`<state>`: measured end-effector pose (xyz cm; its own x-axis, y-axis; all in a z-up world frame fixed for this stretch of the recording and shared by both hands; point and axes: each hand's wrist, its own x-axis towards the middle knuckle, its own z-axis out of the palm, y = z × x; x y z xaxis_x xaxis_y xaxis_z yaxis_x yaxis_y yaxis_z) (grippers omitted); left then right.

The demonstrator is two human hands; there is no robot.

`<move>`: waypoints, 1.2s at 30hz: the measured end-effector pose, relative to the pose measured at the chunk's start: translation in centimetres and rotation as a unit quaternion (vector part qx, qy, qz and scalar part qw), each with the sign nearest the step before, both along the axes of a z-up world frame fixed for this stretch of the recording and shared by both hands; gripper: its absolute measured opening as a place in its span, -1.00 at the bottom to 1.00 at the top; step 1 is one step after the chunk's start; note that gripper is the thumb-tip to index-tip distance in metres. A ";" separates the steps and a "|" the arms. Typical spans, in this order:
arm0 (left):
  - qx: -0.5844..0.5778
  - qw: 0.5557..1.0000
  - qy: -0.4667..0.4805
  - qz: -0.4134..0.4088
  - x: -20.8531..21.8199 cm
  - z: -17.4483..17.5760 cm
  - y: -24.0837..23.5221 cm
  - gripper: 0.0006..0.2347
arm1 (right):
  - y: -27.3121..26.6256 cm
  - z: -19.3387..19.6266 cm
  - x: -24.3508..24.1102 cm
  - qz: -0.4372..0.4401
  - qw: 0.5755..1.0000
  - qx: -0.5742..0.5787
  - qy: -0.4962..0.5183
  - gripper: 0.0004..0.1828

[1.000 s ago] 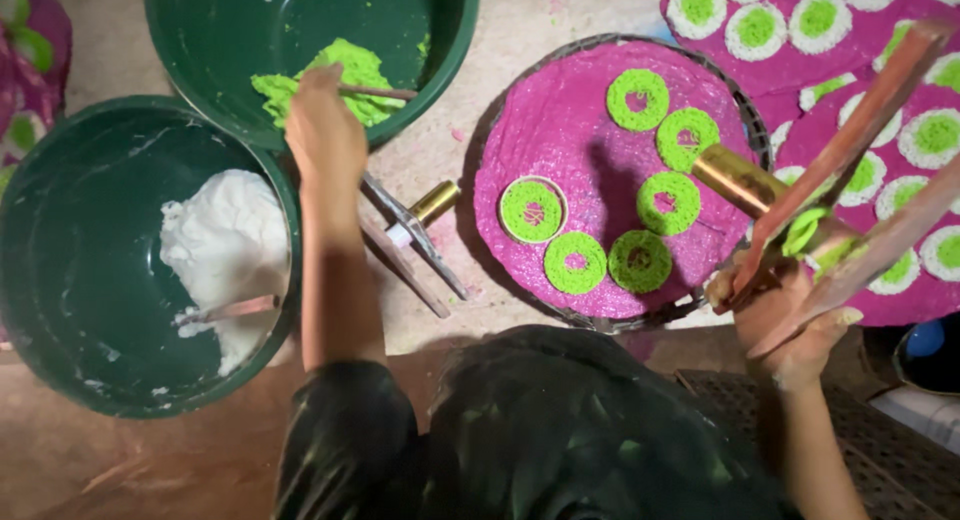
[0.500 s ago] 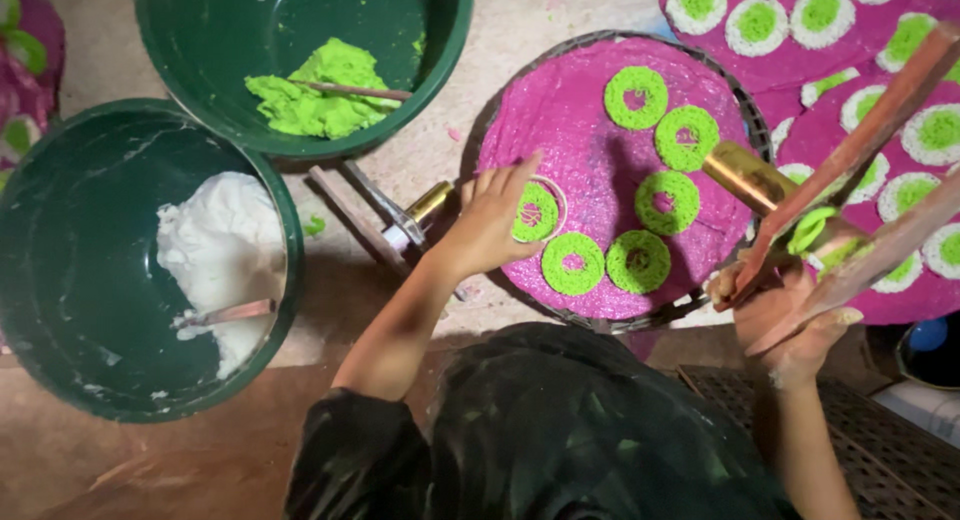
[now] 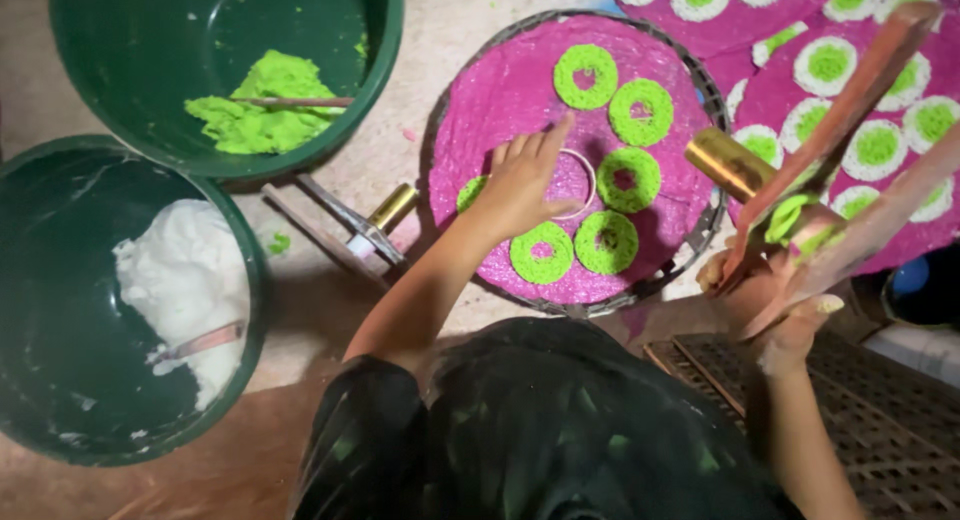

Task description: The person uses a handheld mold to press green dough into ring patterns on pink bases and refills the mold from plastic buckets containing green and white dough.

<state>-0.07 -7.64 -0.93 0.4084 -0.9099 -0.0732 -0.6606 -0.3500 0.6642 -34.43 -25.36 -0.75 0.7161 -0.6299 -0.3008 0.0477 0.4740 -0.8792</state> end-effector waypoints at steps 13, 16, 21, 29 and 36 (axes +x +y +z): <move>-0.450 0.459 0.761 -0.087 0.5 2.8 -2.0 -0.27 | -3.1 7.2 9.2 0.421 0.760 -0.111 0.482 -0.29; -0.547 0.349 0.758 -0.069 0.4 2.6 -3.1 -0.60 | -4.1 10.2 13.1 0.443 0.716 -0.147 0.520 -0.14; -0.583 0.327 0.744 -0.008 2.8 0.9 -2.5 -0.66 | -2.2 12.4 17.9 0.484 0.688 -0.279 0.463 -0.13; -0.598 0.326 0.732 0.022 3.0 -2.1 -1.4 -0.70 | 0.3 12.5 19.3 0.478 0.712 -0.284 0.430 -0.19; -0.598 0.332 0.728 0.046 2.9 -2.8 -4.8 -0.81 | -1.1 12.9 19.0 0.436 0.686 -0.409 0.415 -0.20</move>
